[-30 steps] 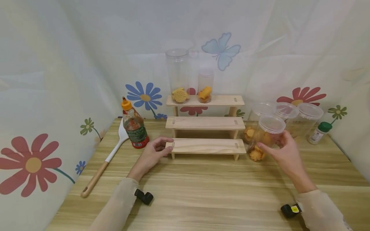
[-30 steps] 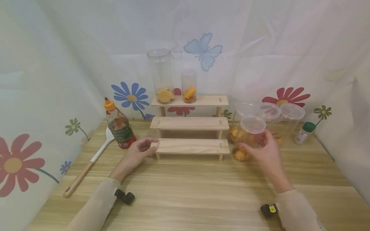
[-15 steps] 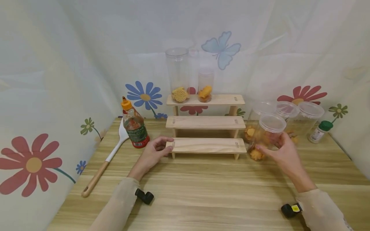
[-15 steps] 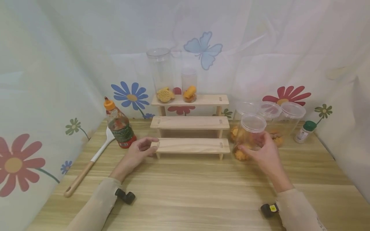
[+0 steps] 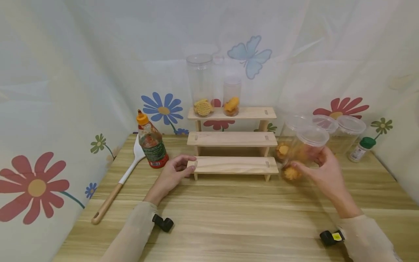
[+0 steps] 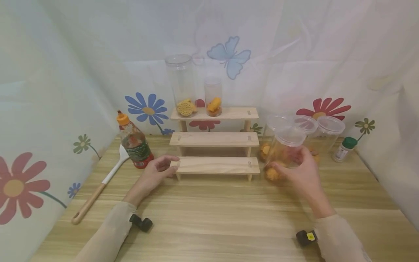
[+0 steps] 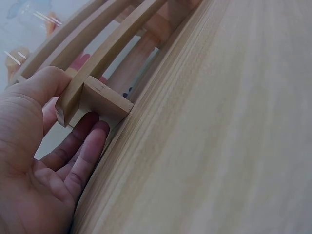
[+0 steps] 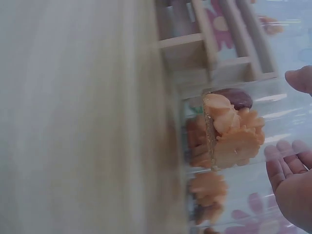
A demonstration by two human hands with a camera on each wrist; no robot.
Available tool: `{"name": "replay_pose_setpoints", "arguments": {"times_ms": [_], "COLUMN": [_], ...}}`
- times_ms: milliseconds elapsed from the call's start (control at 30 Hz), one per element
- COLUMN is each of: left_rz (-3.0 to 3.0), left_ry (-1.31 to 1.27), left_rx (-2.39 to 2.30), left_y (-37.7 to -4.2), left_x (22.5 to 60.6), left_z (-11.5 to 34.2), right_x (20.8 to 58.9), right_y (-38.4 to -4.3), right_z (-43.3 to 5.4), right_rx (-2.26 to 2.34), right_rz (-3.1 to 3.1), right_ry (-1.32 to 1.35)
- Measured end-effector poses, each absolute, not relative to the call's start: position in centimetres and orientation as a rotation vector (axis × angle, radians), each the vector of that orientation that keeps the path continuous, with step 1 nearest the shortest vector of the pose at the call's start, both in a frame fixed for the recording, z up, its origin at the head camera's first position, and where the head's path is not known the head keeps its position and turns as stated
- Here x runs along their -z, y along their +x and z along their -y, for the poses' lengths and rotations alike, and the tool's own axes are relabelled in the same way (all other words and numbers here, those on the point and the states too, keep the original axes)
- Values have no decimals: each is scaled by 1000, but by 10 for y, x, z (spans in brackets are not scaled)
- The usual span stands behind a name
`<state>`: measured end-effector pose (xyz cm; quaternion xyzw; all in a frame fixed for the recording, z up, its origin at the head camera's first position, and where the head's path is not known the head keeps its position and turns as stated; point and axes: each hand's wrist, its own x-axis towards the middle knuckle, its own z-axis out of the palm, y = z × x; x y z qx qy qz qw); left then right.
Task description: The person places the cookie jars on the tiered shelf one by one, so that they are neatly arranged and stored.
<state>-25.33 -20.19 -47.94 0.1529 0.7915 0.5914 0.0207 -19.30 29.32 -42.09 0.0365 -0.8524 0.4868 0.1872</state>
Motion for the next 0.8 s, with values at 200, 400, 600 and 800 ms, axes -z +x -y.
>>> {"name": "replay_pose_setpoints", "arguments": {"times_ms": [200,400,600,800], "left_rz": [-2441,-2443,-2444,-2438], "left_ry": [469,478,484,479], "left_rx": [-1849,-1841,-1846,-1849], "left_y": [-254,-254,-254,-253], "left_x": [480,481,480,480], "left_z": [202,202,202,202], "right_x": [395,367,333,297], "right_y": [-181,-170,-172,-186], "right_z": [-288,-280,-271,-258], "right_rx": [-1358,-1398,-1451,-1524], "right_rz": [2337,2290,2237,2201], "right_ry": [97,140,248,328]}}
